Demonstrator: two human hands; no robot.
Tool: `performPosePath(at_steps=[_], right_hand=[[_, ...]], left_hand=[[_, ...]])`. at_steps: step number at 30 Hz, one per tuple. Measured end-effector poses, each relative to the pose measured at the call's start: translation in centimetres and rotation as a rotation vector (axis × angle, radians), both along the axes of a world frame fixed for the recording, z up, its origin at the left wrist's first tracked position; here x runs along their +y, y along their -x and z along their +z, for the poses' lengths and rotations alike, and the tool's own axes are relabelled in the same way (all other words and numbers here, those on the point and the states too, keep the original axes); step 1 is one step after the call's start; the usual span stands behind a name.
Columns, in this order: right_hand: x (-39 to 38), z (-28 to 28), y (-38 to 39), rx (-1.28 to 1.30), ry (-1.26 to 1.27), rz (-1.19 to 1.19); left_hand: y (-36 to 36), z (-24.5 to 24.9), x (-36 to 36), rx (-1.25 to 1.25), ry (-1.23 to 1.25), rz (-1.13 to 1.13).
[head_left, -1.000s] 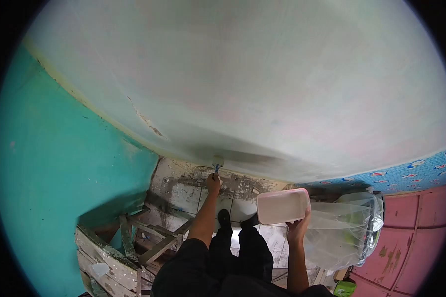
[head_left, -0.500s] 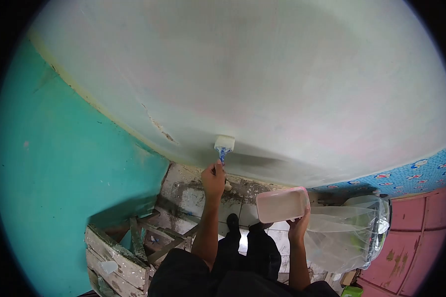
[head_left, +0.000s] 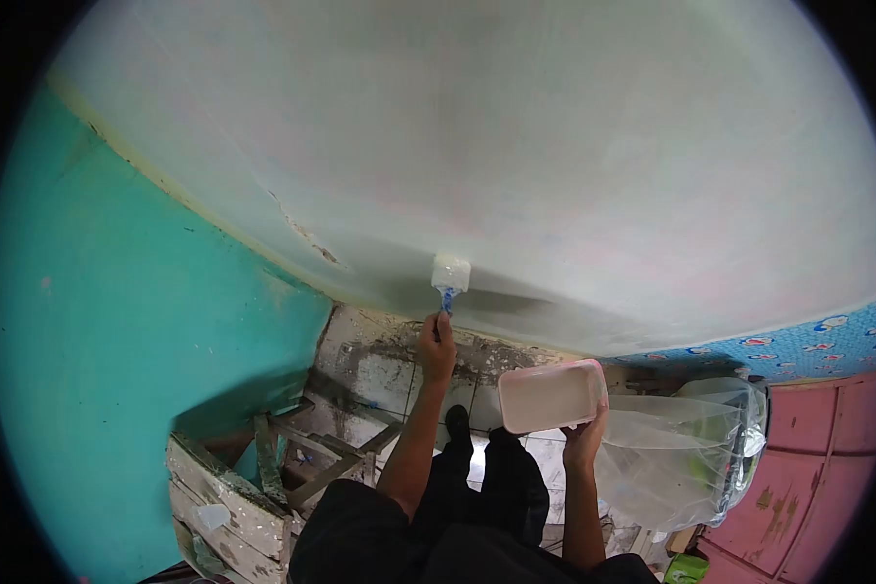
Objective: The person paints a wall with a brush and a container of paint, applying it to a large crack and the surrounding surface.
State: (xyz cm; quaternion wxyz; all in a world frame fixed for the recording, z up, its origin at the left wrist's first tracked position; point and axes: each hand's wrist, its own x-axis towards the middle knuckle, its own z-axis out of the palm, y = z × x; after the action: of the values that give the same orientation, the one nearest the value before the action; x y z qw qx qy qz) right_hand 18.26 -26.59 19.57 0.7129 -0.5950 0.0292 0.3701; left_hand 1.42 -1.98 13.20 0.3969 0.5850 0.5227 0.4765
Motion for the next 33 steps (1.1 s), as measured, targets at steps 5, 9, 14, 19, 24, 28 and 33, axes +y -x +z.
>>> performPosePath(at_steps=[5, 9, 14, 19, 24, 28, 33], right_hand=[[-0.5, -0.1, 0.3, 0.019, 0.005, 0.018], [-1.1, -0.4, 0.4, 0.001, 0.021, 0.026], [-1.9, -1.0, 0.6, 0.005, 0.05, 0.019], [-2.5, -0.9, 0.3, -0.002, 0.026, 0.026], [-2.7, -1.5, 0.3, 0.0, 0.035, 0.005], [-3.1, -2.5, 0.2, 0.021, 0.023, -0.006], [-3.3, -2.9, 1.1, 0.044, 0.02, -0.018]], left_hand=[[-0.5, -12.0, -0.9, 0.261, 0.01, -0.016], [-0.9, -17.7, -1.2, 0.306, 0.059, 0.051], [-0.7, -20.3, -1.2, 0.379, 0.186, 0.088], [-1.3, -14.1, 1.8, 0.455, 0.314, -0.032], [-0.3, -3.9, 0.4, 0.255, 0.147, 0.026], [0.8, 4.0, -0.4, -0.052, 0.147, 0.035], [1.2, 10.0, -0.2, -0.293, -0.002, 0.026]])
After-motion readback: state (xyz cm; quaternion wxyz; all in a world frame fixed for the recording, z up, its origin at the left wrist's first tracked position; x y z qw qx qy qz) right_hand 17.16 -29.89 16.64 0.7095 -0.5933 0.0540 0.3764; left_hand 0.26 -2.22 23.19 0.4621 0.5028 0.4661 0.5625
